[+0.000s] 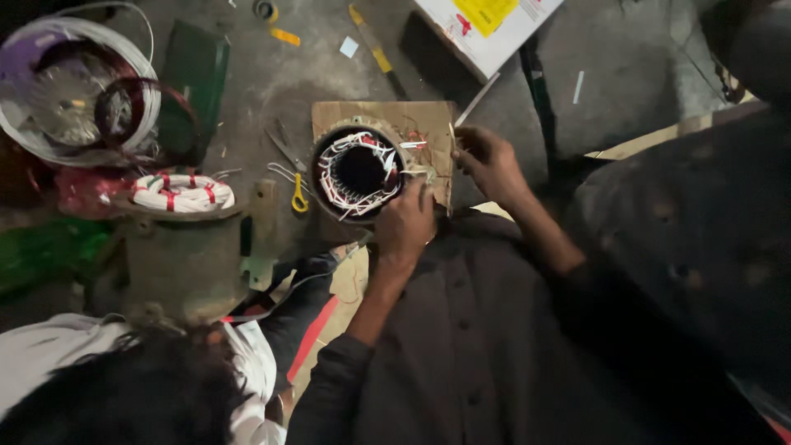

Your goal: The person winds white wire around the slots of a motor stator by hand. They use a hammer to tap the wire into place and a pair of scissors to cut the wire.

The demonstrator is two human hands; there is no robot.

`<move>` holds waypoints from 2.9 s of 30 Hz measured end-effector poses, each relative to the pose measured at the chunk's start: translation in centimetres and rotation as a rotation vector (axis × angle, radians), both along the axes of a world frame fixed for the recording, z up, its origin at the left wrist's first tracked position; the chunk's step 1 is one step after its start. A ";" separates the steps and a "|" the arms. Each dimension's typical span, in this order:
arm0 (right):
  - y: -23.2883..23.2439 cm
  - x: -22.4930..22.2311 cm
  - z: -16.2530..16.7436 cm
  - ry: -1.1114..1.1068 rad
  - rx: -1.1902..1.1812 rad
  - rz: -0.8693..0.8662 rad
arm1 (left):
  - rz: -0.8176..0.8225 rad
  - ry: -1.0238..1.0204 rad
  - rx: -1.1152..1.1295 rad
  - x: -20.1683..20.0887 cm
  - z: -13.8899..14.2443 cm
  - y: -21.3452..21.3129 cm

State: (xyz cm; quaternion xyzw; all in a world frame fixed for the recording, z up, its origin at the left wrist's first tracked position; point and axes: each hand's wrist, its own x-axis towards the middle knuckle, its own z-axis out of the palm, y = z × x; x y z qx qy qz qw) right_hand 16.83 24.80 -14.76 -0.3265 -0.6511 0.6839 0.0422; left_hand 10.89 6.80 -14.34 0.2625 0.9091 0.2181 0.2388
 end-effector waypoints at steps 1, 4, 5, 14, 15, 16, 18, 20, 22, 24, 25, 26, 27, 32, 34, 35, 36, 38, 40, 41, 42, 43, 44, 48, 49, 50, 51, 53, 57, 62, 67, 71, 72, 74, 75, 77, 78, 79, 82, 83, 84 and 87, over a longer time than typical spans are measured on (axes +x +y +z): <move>-0.2 -0.1 0.2 -0.006 0.034 0.032 | -0.075 0.018 -0.081 -0.1 0.1 0.1; -0.8 -0.4 1.2 -0.073 0.006 0.074 | -0.220 0.053 -0.223 -0.4 0.9 0.2; -0.9 -0.5 1.6 -0.055 0.142 0.118 | -0.222 0.071 -0.200 -0.4 1.2 0.1; -1.7 -2.5 1.8 -0.035 0.383 0.353 | 0.268 -0.133 0.373 3.2 -2.2 -4.3; -1.7 -2.7 1.5 -0.005 0.441 0.393 | 0.339 -0.302 0.395 3.8 -3.5 -4.5; -1.7 -3.0 1.2 0.026 0.499 0.433 | 0.349 -0.370 0.401 4.3 -4.9 -4.6; -1.5 -3.5 0.7 -0.074 0.485 0.509 | 0.365 -0.500 0.413 5.0 -7.5 -4.3; -1.2 -4.1 0.5 -0.104 0.529 0.581 | 0.663 -1.003 0.762 5.6 -9.1 -3.7; -0.9 -4.7 0.4 -0.059 0.634 0.644 | 0.819 -1.314 0.976 5.7 -9.5 -3.1; -0.8 -5.1 0.5 -0.102 0.612 0.641 | 0.831 -1.434 1.055 5.3 -9.0 -2.6; -0.9 -5.4 0.6 -0.124 0.603 0.639 | 0.805 -1.441 1.084 5.1 -8.7 -2.5; -0.9 -5.5 0.8 -0.115 0.611 0.644 | 0.780 -1.449 1.112 4.8 -8.5 -2.3; -1.0 -5.6 1.0 -0.106 0.619 0.650 | 0.755 -1.457 1.140 4.4 -8.1 -2.2; -1.4 -5.7 2.2 -0.131 0.561 0.632 | 0.801 -1.395 1.061 3.0 -6.9 -1.8; -1.5 -5.6 2.5 -0.214 0.573 0.677 | 0.788 -1.402 1.042 3.0 -6.7 -2.0; -1.6 -5.6 2.6 -0.178 0.605 0.676 | 0.757 -1.382 1.043 3.1 -6.8 -2.1; -1.7 -5.6 2.7 -0.143 0.636 0.673 | 0.726 -1.363 1.043 3.2 -6.8 -2.2; -1.7 -5.6 2.7 -0.113 0.658 0.666 | 0.738 -1.332 1.010 3.3 -6.9 -2.3; -1.8 -5.7 2.5 -0.125 0.639 0.667 | 0.761 -1.333 1.050 3.5 -7.2 -2.2; -1.8 -5.7 2.3 -0.125 0.640 0.683 | 0.777 -1.346 1.104 3.4 -7.4 -2.1; -1.8 -5.7 2.2 -0.125 0.638 0.701 | 0.796 -1.359 1.158 3.4 -7.5 -2.0; -1.8 -5.8 2.0 -0.126 0.635 0.719 | 0.820 -1.419 1.182 3.4 -7.7 -2.0; -1.9 -5.8 1.8 -0.120 0.678 0.727 | 0.842 -1.479 1.206 3.3 -7.8 -2.1; -2.0 -6.1 1.4 -0.137 0.710 0.789 | 0.879 -1.619 1.269 3.1 -7.9 -2.5; -2.0 -6.2 1.4 -0.150 0.682 0.814 | 0.879 -1.654 1.288 3.1 -7.9 -2.6; -2.2 -6.4 1.5 -0.159 0.713 0.822 | 0.879 -1.692 1.303 3.1 -8.0 -2.5; -2.3 -6.5 1.6 -0.170 0.742 0.828 | 0.880 -1.730 1.316 3.1 -8.0 -2.4; -2.5 -6.8 1.9 -0.237 0.720 0.836 | 0.877 -1.740 1.358 3.3 -8.1 -2.0; -3.0 -7.2 2.9 -0.392 0.517 0.796 | 1.041 -1.749 1.319 3.7 -8.1 -1.0; -3.2 -7.1 3.1 -0.325 0.298 0.614 | 0.894 -1.591 1.252 4.3 -7.4 -0.5; -2.8 -5.7 1.7 -0.115 -0.230 -0.012 | 0.511 -1.202 0.871 5.1 -6.8 -0.5; -4.0 -2.8 0.9 -0.341 0.146 0.103 | 0.396 -0.862 0.823 5.2 -7.8 -1.4; -4.4 -1.8 0.8 -0.289 0.175 0.151 | 0.340 -0.755 0.846 5.2 -8.1 -1.6; -4.8 -0.3 1.2 -0.318 0.212 0.330 | 0.328 -0.776 0.899 5.2 -8.5 -2.0; -4.9 0.3 1.4 -0.331 0.228 0.416 | 0.318 -0.787 0.922 5.2 -8.6 -2.1; -5.0 1.0 1.7 -0.318 0.154 0.430 | 0.336 -0.761 0.804 5.2 -8.5 -2.1; -5.0 1.2 1.8 -0.314 0.118 0.433 | 0.341 -0.752 0.745 5.1 -8.4 -2.0; -4.9 1.4 1.9 -0.328 0.146 0.412 | 0.324 -0.687 0.766 5.1 -8.3 -2.0; -4.5 1.7 1.6 -0.402 0.182 0.364 | 0.395 -0.648 0.819 4.5 -7.5 -1.9; -4.4 1.9 1.5 -0.444 0.152 0.346 | 0.491 -0.739 0.815 4.2 -7.2 -2.0; -4.2 2.2 1.3 -0.485 0.118 0.313 | 0.575 -0.834 0.802 3.9 -6.8 -2.0; -3.9 2.8 0.9 -0.397 0.343 0.436 | 0.661 -0.958 0.811 3.6 -6.0 -1.8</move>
